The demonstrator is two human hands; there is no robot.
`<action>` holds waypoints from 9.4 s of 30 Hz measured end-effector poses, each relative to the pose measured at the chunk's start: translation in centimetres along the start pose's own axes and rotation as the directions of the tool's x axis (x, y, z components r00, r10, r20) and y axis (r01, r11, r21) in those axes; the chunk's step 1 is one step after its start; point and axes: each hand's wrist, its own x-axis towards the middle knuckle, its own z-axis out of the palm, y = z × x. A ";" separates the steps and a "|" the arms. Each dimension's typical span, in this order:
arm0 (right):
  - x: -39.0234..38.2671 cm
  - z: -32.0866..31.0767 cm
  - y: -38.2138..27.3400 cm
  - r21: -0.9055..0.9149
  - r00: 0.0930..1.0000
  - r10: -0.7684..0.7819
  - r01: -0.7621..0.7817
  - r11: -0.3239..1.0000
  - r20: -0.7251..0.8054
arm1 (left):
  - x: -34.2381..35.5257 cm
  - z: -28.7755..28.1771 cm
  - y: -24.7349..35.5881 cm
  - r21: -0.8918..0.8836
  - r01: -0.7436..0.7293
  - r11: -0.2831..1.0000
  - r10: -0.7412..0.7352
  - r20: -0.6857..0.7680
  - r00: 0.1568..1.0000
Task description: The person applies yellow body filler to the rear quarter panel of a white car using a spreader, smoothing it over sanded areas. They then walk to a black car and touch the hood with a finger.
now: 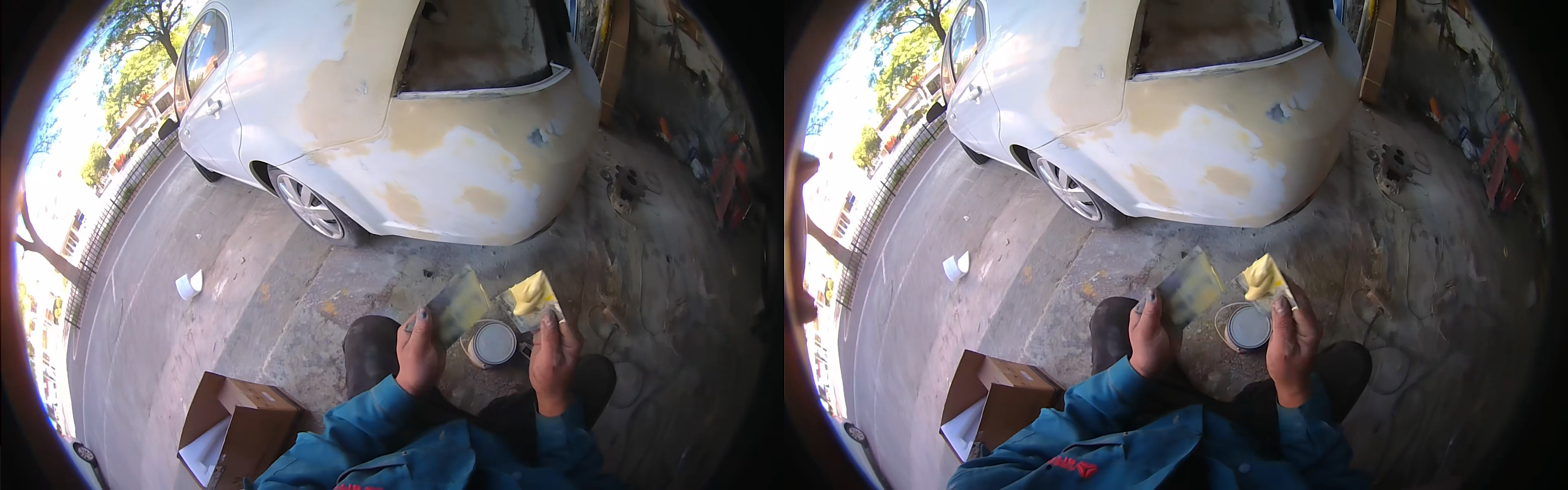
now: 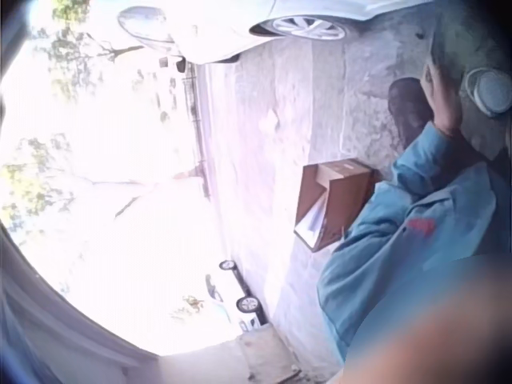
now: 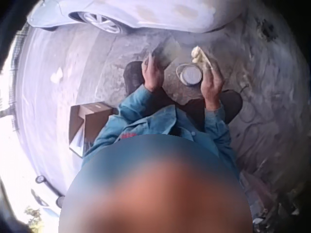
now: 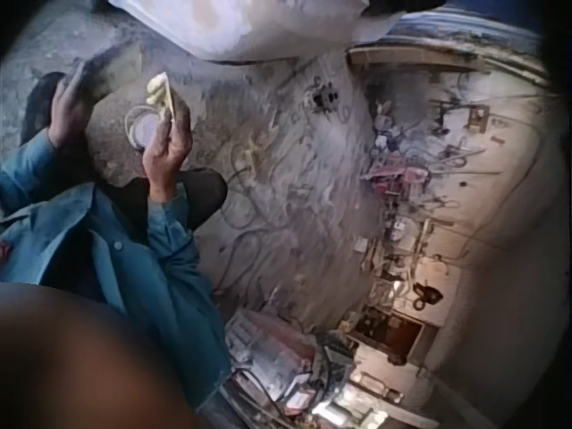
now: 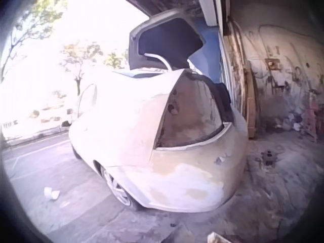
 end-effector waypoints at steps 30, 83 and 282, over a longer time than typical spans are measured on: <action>0.4 3.6 -1.2 -0.513 0.944 -0.157 0.291 0.807 0.290 | -0.5 0.4 0.9 0.661 -0.588 0.466 0.401 0.434 0.806; -1.2 4.9 0.0 -0.492 0.829 -0.147 0.453 0.744 0.540 | -0.3 -0.5 -0.2 0.691 -0.456 0.561 0.413 0.244 0.878; 0.8 -0.4 1.3 -0.420 0.893 -0.152 0.343 0.840 0.424 | 2.5 -0.1 -3.0 0.305 -0.134 0.943 0.155 -0.046 0.987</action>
